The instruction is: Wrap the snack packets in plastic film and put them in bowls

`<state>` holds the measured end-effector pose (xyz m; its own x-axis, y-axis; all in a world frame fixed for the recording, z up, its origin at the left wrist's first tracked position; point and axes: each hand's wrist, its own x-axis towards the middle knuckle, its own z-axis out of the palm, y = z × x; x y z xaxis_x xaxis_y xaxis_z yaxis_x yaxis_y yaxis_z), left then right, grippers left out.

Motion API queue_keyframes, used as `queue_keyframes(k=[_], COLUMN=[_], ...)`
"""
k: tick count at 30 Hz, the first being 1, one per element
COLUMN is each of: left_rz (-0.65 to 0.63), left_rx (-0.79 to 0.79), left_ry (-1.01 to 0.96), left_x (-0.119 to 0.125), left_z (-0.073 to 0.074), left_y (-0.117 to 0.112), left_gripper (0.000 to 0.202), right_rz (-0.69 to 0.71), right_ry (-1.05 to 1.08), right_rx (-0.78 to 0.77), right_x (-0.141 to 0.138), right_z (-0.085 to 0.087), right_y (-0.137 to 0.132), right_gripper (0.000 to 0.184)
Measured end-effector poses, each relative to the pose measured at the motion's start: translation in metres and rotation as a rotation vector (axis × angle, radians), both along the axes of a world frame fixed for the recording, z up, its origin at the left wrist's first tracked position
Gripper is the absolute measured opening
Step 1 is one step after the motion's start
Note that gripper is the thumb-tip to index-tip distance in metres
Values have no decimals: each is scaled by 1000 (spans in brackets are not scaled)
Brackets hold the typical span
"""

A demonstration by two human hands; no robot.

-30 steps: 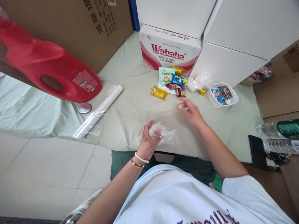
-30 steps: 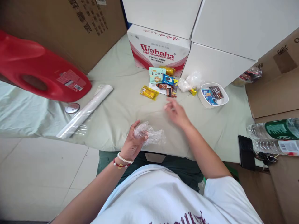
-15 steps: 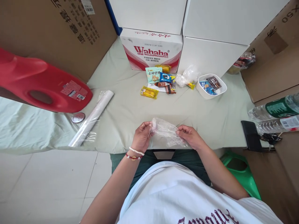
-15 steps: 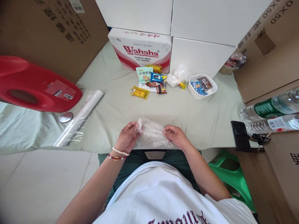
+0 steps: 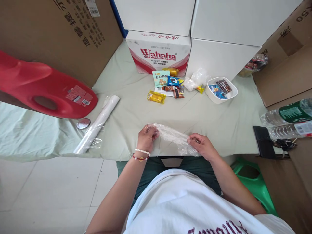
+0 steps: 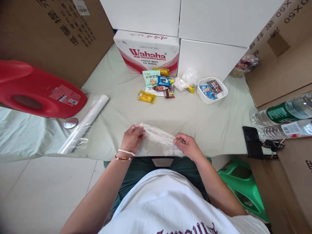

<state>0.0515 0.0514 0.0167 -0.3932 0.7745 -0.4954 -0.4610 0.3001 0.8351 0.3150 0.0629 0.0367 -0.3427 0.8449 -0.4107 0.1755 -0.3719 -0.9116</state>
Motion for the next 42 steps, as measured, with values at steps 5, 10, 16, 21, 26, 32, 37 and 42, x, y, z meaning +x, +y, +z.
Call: queue_keyframes(k=[5,10,16,21,26,32,37,42], left_rz=[-4,65,-328,-297,-158,-14,-81,-125], left_rx=[-47,-104,-222,-248,-140,42,116,98], left_ry=[-58,67,126,-91,-255,16,102,142], left_x=[-21,-21,11,49,69,69,81,70], left_z=[5,20,30,33,28,20,22,17], left_y=[15,9,-26,-28,-11,-2,-10,-15], left_gripper=[40,48,61,57,44,29,35,40], right_rz=[-30,-99,-213,-352,-348,-181,8,-3], right_ry=[-62,-76,31,287,380,-99,-165,-20], right_rx=[65,102,47,-200,-337,119,241,34], right_x=[13,11,-1,-11,-9,21,-5,-56], right_z=[-7,-4,0,4,2,16,29,3], right_y=[-7,-8,-9,-13,-20,-7,13,30], right_gripper=[45,46,44,48,54,55,59,62])
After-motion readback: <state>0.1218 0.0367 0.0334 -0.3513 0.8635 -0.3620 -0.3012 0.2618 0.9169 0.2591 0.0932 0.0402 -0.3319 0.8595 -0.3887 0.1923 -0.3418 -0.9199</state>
